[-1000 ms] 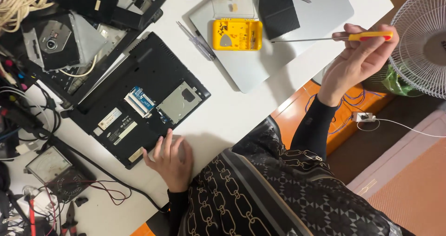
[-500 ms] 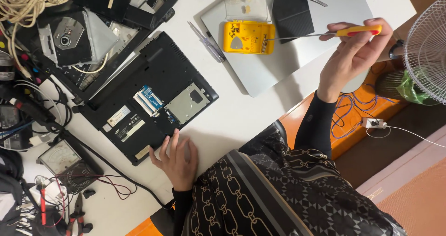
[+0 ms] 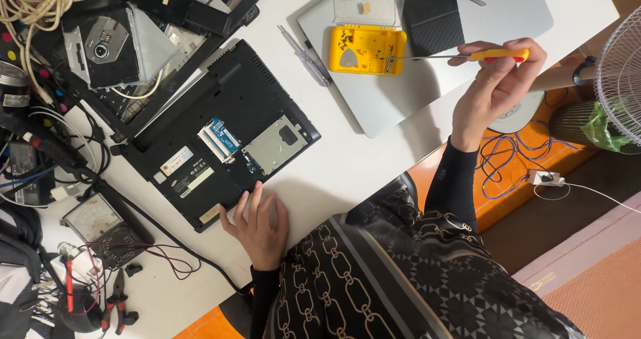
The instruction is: Using a screwdriver to repair or disassemble internal laptop components on a cluttered workbench.
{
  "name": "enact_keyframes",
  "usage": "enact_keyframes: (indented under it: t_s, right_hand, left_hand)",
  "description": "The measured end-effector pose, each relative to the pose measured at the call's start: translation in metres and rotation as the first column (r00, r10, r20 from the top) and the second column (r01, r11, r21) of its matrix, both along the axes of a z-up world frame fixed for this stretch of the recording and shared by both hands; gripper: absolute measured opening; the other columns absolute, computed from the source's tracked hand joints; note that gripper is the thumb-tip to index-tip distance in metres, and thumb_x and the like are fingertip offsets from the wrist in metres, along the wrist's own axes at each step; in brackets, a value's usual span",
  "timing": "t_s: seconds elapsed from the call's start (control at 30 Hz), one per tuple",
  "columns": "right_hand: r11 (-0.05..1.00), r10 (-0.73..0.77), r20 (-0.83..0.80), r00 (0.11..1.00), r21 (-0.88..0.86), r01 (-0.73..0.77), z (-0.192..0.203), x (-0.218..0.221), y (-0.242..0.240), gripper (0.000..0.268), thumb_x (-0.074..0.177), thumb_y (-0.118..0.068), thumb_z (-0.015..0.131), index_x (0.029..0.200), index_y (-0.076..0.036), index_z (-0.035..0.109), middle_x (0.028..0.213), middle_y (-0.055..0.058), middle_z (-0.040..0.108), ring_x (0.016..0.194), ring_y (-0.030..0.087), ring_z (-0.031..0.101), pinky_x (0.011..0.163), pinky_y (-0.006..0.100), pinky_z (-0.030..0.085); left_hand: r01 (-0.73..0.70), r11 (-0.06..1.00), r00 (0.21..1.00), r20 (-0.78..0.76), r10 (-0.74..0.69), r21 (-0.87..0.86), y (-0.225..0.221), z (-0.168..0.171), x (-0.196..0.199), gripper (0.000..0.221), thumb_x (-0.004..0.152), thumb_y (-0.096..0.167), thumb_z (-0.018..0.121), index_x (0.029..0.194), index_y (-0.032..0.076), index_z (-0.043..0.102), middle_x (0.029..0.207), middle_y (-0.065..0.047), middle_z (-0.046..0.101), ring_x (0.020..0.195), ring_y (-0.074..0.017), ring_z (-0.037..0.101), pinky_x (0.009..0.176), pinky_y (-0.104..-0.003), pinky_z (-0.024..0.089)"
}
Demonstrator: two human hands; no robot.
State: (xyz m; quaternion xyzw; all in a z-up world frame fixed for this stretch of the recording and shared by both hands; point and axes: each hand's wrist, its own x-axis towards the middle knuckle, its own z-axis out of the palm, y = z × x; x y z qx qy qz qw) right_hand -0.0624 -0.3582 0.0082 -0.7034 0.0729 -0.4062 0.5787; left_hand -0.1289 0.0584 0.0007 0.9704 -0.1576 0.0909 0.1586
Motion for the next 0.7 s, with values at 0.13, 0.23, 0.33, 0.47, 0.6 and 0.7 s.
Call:
enact_keyframes:
  t_s: [0.13,0.23,0.33,0.47,0.6,0.7]
  right_hand:
    - [1.000,0.013,-0.001,1.000,0.018,-0.013,-0.0054,-0.0023,-0.0030,0.026,0.126,-0.035,0.039,0.129,-0.009,0.037,0.104,0.022,0.071,0.097,0.028,0.076,0.080,0.037,0.064]
    - [1.000,0.011,0.006,1.000,0.009,-0.011,-0.0037,0.0013,-0.0014,0.025,0.125,-0.033,0.040,0.128,-0.008,0.037,0.101,0.022,0.070,0.093,0.027,0.075,0.077,0.037,0.064]
    - [1.000,0.027,-0.007,1.000,0.004,-0.027,-0.0034,0.0022,-0.0003,0.025,0.126,-0.033,0.040,0.128,-0.008,0.037,0.102,0.022,0.070,0.093,0.028,0.075,0.078,0.037,0.063]
    - [1.000,0.014,-0.014,1.000,-0.004,-0.014,-0.0021,0.0024,0.0006,0.025,0.126,-0.033,0.040,0.128,-0.008,0.038,0.103,0.021,0.069,0.093,0.027,0.074,0.078,0.037,0.064]
    - [1.000,0.026,-0.005,1.000,-0.011,-0.026,-0.0011,0.0045,0.0008,0.025,0.125,-0.033,0.040,0.128,-0.008,0.037,0.102,0.021,0.069,0.094,0.029,0.075,0.077,0.037,0.064]
    - [1.000,0.016,-0.008,1.000,-0.004,-0.016,-0.0003,0.0040,0.0001,0.026,0.125,-0.034,0.040,0.128,-0.008,0.037,0.103,0.022,0.071,0.094,0.028,0.075,0.078,0.036,0.064]
  left_hand:
    - [-0.002,1.000,1.000,-0.019,0.002,0.005,-0.0003,0.0002,0.0002,0.018,0.093,0.021,0.076,0.109,0.017,0.069,0.138,0.001,0.066,0.132,-0.0231,0.051,0.123,-0.062,0.021]
    - [-0.010,1.000,1.000,-0.010,0.010,0.005,0.0003,-0.0021,-0.0008,0.016,0.094,0.020,0.076,0.109,0.018,0.069,0.137,0.003,0.066,0.134,-0.0217,0.051,0.124,-0.061,0.021]
    - [-0.010,1.000,1.000,-0.018,0.010,0.010,0.0001,-0.0016,-0.0010,0.017,0.094,0.019,0.076,0.110,0.018,0.069,0.138,0.003,0.066,0.134,-0.0216,0.050,0.124,-0.060,0.021]
    - [-0.015,1.000,1.000,-0.022,0.015,0.000,-0.0013,0.0016,-0.0011,0.018,0.094,0.019,0.076,0.111,0.017,0.070,0.138,0.003,0.066,0.135,-0.0218,0.050,0.124,-0.060,0.021]
    - [-0.017,1.000,0.999,-0.028,0.017,0.000,-0.0009,0.0013,0.0006,0.018,0.094,0.019,0.075,0.111,0.017,0.070,0.137,0.002,0.066,0.134,-0.0222,0.049,0.124,-0.060,0.021]
    - [-0.015,1.000,1.000,-0.027,0.015,-0.007,-0.0003,0.0007,0.0000,0.018,0.094,0.019,0.076,0.110,0.017,0.069,0.137,0.002,0.066,0.134,-0.0224,0.049,0.124,-0.060,0.020]
